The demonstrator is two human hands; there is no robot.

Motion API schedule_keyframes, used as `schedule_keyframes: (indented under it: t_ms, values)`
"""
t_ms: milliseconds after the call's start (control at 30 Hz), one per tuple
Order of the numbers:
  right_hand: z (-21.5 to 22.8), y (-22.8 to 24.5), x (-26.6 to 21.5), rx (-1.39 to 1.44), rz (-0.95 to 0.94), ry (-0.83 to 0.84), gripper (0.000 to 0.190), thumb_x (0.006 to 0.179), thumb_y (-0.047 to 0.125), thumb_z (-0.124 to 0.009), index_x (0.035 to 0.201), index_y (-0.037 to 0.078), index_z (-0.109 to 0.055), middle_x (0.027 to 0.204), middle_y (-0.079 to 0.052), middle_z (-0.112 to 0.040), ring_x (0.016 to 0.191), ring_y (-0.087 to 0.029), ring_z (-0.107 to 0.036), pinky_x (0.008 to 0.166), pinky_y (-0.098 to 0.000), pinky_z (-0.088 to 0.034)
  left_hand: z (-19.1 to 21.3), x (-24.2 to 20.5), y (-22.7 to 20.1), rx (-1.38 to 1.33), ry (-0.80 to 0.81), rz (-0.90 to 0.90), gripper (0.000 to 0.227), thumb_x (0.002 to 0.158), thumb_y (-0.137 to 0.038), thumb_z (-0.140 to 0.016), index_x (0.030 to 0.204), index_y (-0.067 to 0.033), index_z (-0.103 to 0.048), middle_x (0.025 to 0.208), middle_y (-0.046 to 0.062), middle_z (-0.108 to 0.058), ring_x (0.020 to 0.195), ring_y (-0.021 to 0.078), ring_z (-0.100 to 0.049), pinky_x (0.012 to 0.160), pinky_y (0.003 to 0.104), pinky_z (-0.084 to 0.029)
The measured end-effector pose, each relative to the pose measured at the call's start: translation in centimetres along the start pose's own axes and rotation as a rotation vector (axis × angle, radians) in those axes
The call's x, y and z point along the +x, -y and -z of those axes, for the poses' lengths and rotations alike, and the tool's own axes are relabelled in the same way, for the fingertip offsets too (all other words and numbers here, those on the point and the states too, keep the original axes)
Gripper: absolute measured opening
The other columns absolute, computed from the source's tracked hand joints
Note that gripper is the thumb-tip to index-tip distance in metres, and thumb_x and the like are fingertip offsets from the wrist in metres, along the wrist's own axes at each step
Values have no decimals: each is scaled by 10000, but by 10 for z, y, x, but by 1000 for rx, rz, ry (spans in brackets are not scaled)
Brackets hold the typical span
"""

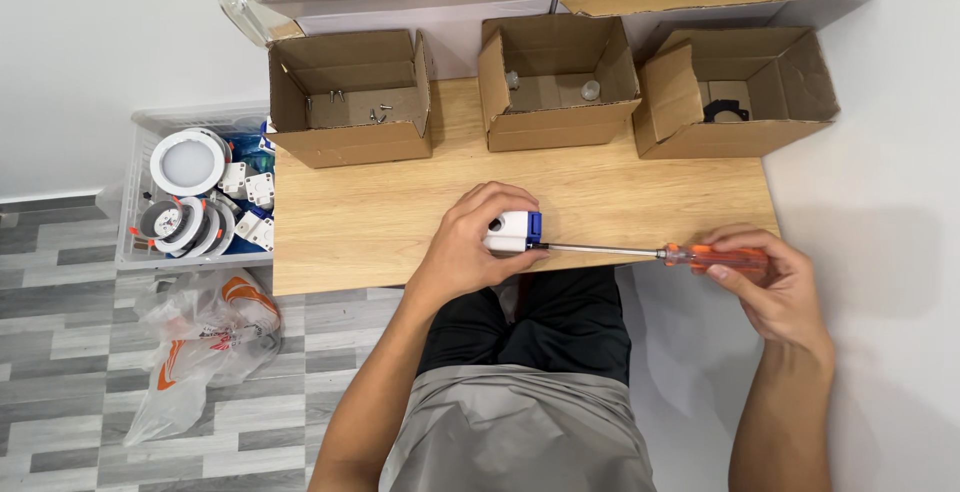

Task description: The person uses a screwdriver to tighten screws on a white electrical box, then disassembles a blue plastic component. They place the parts into cardboard boxes and handle a white square object.

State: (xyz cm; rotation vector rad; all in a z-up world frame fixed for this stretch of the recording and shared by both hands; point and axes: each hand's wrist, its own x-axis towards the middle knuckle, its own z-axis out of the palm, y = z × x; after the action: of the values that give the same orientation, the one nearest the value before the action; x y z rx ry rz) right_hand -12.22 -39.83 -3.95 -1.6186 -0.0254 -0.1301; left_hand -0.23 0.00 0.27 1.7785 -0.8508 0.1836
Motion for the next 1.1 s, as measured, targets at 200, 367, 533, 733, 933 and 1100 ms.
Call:
schedule_keyframes:
  t_ms: [200,367,533,733,933,1100]
  values:
    - [4,-16,-1,11,-13,-42,460,846,-144,-776,1260,17,-656,1325,-193,-692,1327,-306,-688,1122,-415,-650,-1,0,2,-3,-6,-8,450,851,-194,-981,1194,-93,-708,1196,78,-737,1128,240,-718,1043,354,-554]
    - [-16,31,7,-127,-116,84,486,955,117,-666,1405,-61,-622,1313,-269,-758,1002,-353,-754,794,-373,-603,-1,-1,2,4,-1,5,455,847,-202,-982,1196,-106,-707,1203,68,-738,1134,233,-718,1044,350,-545]
    - [-14,32,4,-216,-229,36,296,1099,135,-604,1267,-66,-743,781,-231,-745,522,-284,-693,426,-298,-513,-1,-1,3,-1,0,9,456,840,-188,-984,1193,-100,-709,1205,71,-737,1134,236,-714,1045,350,-546]
    - [-1,7,-1,-10,-34,44,245,1002,-9,-684,1243,-53,-696,1200,-249,-743,817,-347,-781,741,-409,-709,-2,-1,3,1,-2,4,462,846,-199,-981,1204,-109,-703,1213,66,-739,1138,234,-718,1054,353,-540]
    - [0,-13,-1,18,102,21,272,895,-133,-744,1119,16,-702,1221,-220,-729,1223,-360,-765,1091,-469,-691,-1,-1,3,5,-4,-7,469,845,-212,-984,1206,-107,-704,1213,70,-739,1144,237,-720,1059,356,-545]
    - [-17,0,0,73,92,61,502,829,-117,-789,1277,45,-629,1317,-211,-677,1238,-381,-737,1168,-561,-633,-1,-1,1,-2,0,3,458,852,-208,-979,1204,-98,-707,1206,73,-734,1144,236,-716,1053,348,-543]
